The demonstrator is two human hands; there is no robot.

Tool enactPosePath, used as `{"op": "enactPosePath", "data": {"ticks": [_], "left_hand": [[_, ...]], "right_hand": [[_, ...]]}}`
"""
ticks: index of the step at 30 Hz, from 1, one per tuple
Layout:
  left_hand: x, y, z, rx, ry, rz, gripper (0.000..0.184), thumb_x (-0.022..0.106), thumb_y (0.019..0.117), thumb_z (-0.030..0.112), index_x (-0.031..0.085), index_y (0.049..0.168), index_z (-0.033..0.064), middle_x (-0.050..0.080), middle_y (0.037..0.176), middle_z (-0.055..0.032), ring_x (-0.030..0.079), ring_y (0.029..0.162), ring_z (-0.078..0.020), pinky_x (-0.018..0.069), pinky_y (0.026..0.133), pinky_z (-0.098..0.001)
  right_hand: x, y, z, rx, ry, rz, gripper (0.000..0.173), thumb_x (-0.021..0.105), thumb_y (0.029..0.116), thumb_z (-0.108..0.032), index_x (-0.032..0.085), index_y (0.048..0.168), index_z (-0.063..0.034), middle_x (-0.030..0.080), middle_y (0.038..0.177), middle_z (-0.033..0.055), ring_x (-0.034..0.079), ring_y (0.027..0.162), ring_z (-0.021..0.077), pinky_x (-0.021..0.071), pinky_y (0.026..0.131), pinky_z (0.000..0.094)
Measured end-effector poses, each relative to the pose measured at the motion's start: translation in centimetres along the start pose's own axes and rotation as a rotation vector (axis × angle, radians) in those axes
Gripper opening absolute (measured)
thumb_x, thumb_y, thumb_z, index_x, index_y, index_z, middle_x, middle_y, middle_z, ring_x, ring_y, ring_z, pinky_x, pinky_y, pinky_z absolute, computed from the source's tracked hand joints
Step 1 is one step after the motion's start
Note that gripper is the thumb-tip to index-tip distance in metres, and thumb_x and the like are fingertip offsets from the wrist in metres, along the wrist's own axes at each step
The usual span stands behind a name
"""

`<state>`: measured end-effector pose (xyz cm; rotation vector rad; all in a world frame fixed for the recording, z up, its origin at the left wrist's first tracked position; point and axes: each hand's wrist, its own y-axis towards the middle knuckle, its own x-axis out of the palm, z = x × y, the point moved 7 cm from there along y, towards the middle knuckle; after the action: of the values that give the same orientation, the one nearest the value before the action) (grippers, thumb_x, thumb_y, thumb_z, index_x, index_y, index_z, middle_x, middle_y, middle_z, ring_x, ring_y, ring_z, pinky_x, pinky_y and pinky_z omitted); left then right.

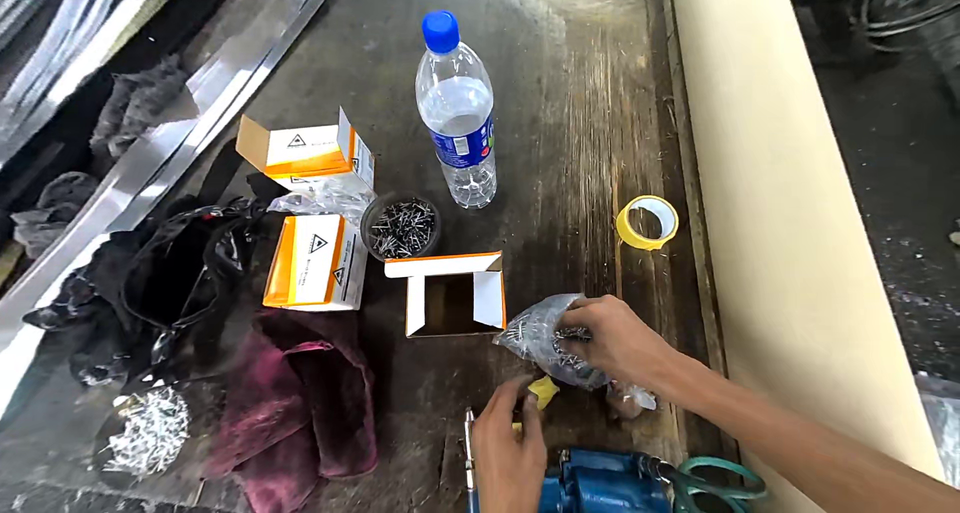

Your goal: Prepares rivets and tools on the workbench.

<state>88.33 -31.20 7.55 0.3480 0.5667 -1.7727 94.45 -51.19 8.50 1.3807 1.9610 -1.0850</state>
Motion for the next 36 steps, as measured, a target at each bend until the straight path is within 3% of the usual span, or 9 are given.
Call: {"op": "enactPosePath", "data": {"ticks": [8, 11, 14, 18, 21, 24, 28, 30, 36], "left_hand": [[1.6, -3.6, 2.4, 0.042, -0.122, -0.180, 0.026, 0.059, 0.0973, 0.007, 0.072, 0.120, 0.0049, 0.074, 0.101, -0.0037, 0.072, 0.088, -0.0110, 0.0622, 0.080, -0.0331], [1.4, -4.5, 2.4, 0.051, -0.139, -0.198, 0.026, 0.059, 0.0974, 0.006, 0.072, 0.120, 0.0045, 0.074, 0.102, -0.0040, 0.072, 0.088, -0.0108, 0.0621, 0.080, -0.0317], [0.6, -5.1, 1.8, 0.054, -0.121, -0.219, 0.027, 0.060, 0.0975, 0.006, 0.072, 0.121, 0.0045, 0.074, 0.103, -0.0055, 0.072, 0.090, -0.0126, 0.0623, 0.082, -0.0344], [-0.6, -5.8, 0.1, -0.045, -0.271, -0.212, 0.027, 0.058, 0.0975, 0.002, 0.070, 0.121, 0.0013, 0.075, 0.102, -0.0048, 0.073, 0.090, -0.0132, 0.0627, 0.082, -0.0348], [-0.9, -6.0, -0.4, -0.150, -0.495, -0.189, 0.028, 0.056, 0.0974, -0.002, 0.067, 0.122, -0.0023, 0.075, 0.100, -0.0080, 0.073, 0.087, -0.0171, 0.0628, 0.078, -0.0356], [-1.1, -6.2, -0.2, -0.256, -0.723, -0.162, 0.028, 0.051, 0.0982, -0.005, 0.063, 0.124, -0.0077, 0.073, 0.100, -0.0148, 0.073, 0.084, -0.0231, 0.0630, 0.075, -0.0384], [-0.3, -7.0, -0.6, -0.380, -0.960, -0.174, 0.031, 0.047, 0.1006, -0.002, 0.060, 0.127, -0.0083, 0.071, 0.100, -0.0191, 0.072, 0.084, -0.0273, 0.0625, 0.075, -0.0418], [0.0, -7.4, -0.7, -0.417, -1.011, -0.190, 0.031, 0.046, 0.1009, 0.000, 0.060, 0.127, -0.0078, 0.070, 0.100, -0.0188, 0.071, 0.084, -0.0275, 0.0621, 0.075, -0.0421], [-0.2, -9.5, -1.8, -0.455, -1.053, -0.193, 0.031, 0.046, 0.1003, -0.001, 0.060, 0.127, -0.0073, 0.071, 0.101, -0.0188, 0.072, 0.083, -0.0272, 0.0621, 0.075, -0.0421]], "right_hand": [[-0.8, -1.4, 0.5, 0.005, 0.021, 0.185, 0.009, 0.076, 0.0887, -0.022, 0.081, 0.096, -0.0230, 0.074, 0.096, -0.0051, 0.071, 0.086, 0.0083, 0.0609, 0.078, 0.0341], [0.8, -1.4, 0.9, 0.049, -0.002, 0.061, 0.010, 0.075, 0.0902, -0.020, 0.080, 0.098, -0.0181, 0.074, 0.098, 0.0010, 0.071, 0.090, 0.0163, 0.0591, 0.082, 0.0412], [0.0, -2.0, 0.9, 0.051, 0.053, 0.152, 0.009, 0.076, 0.0902, -0.025, 0.080, 0.097, -0.0215, 0.075, 0.098, -0.0042, 0.071, 0.088, 0.0091, 0.0610, 0.080, 0.0356], [-0.1, -2.6, 1.0, 0.065, 0.064, 0.112, 0.012, 0.075, 0.0914, -0.025, 0.080, 0.101, -0.0207, 0.076, 0.101, -0.0021, 0.071, 0.092, 0.0119, 0.0595, 0.085, 0.0395], [-1.5, -2.8, 1.4, 0.109, 0.116, 0.159, 0.012, 0.079, 0.0891, -0.028, 0.081, 0.101, -0.0240, 0.076, 0.096, -0.0073, 0.071, 0.086, 0.0060, 0.0616, 0.080, 0.0350], [-1.3, -3.0, 1.5, 0.171, 0.114, 0.089, 0.013, 0.079, 0.0899, -0.029, 0.081, 0.102, -0.0243, 0.077, 0.096, -0.0065, 0.071, 0.087, 0.0069, 0.0599, 0.082, 0.0372], [-2.3, -3.7, 1.6, 0.233, 0.207, 0.146, 0.014, 0.082, 0.0877, -0.030, 0.081, 0.101, -0.0257, 0.077, 0.087, -0.0073, 0.071, 0.077, 0.0044, 0.0613, 0.073, 0.0336], [-2.2, -4.0, 1.2, 0.219, 0.183, 0.124, 0.014, 0.082, 0.0883, -0.031, 0.081, 0.101, -0.0251, 0.076, 0.088, -0.0073, 0.071, 0.079, 0.0044, 0.0605, 0.076, 0.0342], [-3.7, -5.6, 1.2, 0.224, 0.346, 0.246, 0.013, 0.086, 0.0850, -0.022, 0.082, 0.097, -0.0223, 0.077, 0.083, -0.0036, 0.072, 0.072, 0.0094, 0.0622, 0.068, 0.0365]]}}
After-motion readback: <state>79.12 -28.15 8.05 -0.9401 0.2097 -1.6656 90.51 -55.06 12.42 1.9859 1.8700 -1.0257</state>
